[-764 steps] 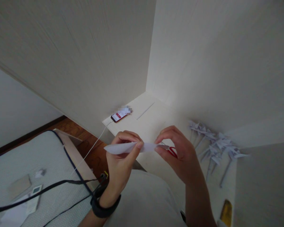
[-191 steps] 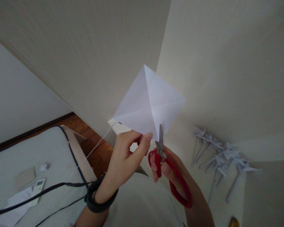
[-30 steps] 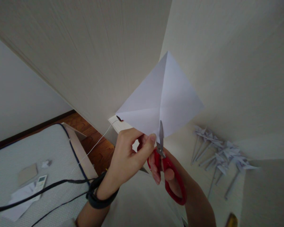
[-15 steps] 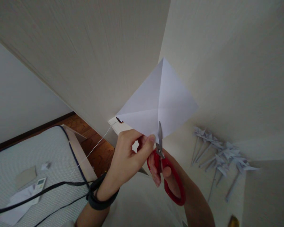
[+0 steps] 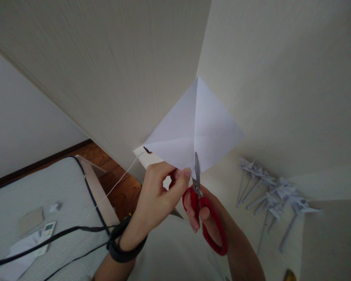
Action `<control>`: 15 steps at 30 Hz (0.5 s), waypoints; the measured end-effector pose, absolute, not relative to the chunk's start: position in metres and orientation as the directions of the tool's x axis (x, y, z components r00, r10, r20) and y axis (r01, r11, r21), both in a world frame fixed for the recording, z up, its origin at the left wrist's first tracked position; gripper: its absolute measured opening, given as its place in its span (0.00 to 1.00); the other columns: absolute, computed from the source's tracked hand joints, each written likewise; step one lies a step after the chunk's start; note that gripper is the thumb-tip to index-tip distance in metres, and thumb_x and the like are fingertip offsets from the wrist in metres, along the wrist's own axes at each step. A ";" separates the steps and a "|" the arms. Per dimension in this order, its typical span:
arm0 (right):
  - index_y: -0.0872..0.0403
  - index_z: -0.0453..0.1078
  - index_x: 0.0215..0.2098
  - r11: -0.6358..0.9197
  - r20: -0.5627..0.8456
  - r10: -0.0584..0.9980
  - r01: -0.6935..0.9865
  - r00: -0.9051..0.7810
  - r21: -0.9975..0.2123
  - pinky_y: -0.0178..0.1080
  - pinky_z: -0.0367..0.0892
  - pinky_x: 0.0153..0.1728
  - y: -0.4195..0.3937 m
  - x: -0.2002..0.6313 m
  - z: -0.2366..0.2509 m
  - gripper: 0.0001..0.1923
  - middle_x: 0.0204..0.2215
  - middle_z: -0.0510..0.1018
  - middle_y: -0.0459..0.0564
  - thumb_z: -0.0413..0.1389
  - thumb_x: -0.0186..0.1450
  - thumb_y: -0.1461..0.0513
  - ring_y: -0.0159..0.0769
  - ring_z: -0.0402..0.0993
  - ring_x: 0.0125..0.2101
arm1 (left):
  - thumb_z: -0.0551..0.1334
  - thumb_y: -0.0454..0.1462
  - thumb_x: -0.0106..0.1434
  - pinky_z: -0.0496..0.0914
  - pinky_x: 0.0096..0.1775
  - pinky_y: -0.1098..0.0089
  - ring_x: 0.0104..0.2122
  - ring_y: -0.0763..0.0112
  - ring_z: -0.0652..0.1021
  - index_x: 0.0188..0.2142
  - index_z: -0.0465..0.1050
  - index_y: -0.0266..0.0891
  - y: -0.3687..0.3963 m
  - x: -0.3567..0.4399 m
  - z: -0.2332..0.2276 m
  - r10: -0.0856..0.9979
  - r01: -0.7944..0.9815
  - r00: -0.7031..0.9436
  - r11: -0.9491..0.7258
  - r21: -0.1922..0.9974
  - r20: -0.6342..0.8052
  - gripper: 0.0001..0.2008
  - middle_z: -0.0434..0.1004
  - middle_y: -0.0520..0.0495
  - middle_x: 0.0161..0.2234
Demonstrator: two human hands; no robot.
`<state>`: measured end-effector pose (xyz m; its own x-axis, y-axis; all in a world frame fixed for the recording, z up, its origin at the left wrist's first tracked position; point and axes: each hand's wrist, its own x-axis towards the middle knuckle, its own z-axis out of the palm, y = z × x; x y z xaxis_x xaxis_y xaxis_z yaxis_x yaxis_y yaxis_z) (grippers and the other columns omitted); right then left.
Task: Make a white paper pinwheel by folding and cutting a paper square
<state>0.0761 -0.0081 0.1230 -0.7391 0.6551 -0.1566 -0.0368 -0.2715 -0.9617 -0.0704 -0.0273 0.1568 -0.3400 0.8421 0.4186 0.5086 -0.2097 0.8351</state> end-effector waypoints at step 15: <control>0.51 0.60 0.31 -0.234 -0.136 0.683 -0.038 -0.717 -0.972 0.34 0.56 0.19 -0.009 0.077 0.119 0.26 0.23 0.65 0.43 0.52 0.62 0.37 0.29 0.58 0.19 | 0.60 0.33 0.60 0.62 0.22 0.73 0.18 0.75 0.69 0.16 0.67 0.40 -0.028 -0.069 0.155 0.833 0.522 -0.364 -0.189 0.832 0.417 0.16 0.66 0.55 0.15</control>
<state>0.0769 -0.0088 0.1192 -0.7172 0.6834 -0.1360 -0.0384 -0.2337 -0.9716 -0.0688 -0.0276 0.1553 -0.3642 0.8327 0.4172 0.5216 -0.1888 0.8320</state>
